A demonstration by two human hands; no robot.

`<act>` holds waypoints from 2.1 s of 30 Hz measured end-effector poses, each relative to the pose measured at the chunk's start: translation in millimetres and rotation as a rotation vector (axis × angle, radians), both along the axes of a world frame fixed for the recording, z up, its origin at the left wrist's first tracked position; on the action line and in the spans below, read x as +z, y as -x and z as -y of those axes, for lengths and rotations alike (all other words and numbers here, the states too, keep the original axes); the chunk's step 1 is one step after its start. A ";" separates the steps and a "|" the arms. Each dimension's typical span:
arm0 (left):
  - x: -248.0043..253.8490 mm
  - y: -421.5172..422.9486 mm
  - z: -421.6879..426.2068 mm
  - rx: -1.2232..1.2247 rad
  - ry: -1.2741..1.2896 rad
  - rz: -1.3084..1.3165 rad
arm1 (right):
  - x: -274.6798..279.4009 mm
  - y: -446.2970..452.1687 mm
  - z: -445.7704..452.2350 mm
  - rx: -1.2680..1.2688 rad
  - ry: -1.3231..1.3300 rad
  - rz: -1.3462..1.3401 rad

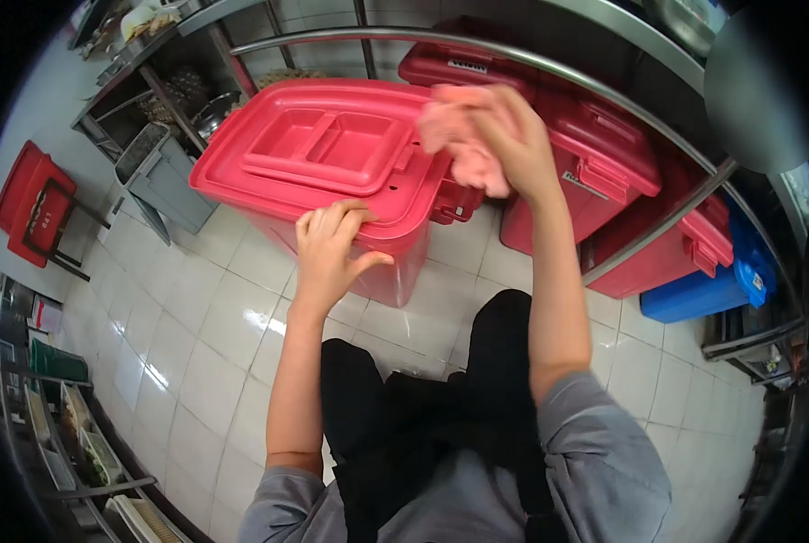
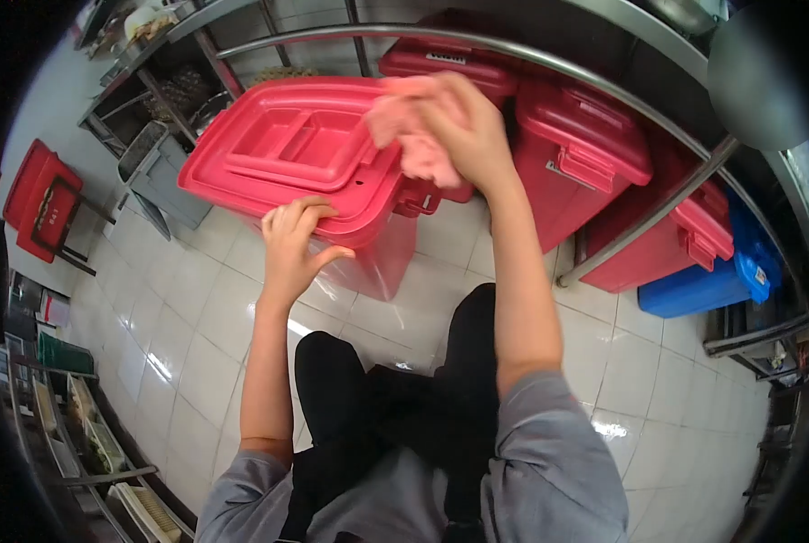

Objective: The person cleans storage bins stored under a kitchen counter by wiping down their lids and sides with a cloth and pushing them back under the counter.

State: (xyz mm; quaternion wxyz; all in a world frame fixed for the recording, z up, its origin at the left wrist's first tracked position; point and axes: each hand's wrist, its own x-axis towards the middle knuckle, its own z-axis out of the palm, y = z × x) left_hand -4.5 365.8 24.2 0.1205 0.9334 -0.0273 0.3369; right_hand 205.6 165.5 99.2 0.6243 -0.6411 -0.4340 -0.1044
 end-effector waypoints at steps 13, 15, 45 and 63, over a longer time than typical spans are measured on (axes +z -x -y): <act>-0.1 -6.6 8.2 0.100 -0.079 -0.025 | -284.3 109.1 -102.0 -0.619 -0.133 -0.609; -4.3 -8.3 8.5 0.118 -0.083 -0.025 | -347.6 101.0 -104.7 -0.553 -0.184 -0.904; 4.0 -129.0 117.1 0.145 -0.250 -0.078 | -262.2 43.8 -72.7 -0.552 -0.776 -0.915; 13.9 43.8 29.9 0.706 -0.371 -0.254 | -255.9 -11.6 -110.9 -0.830 -0.549 -0.566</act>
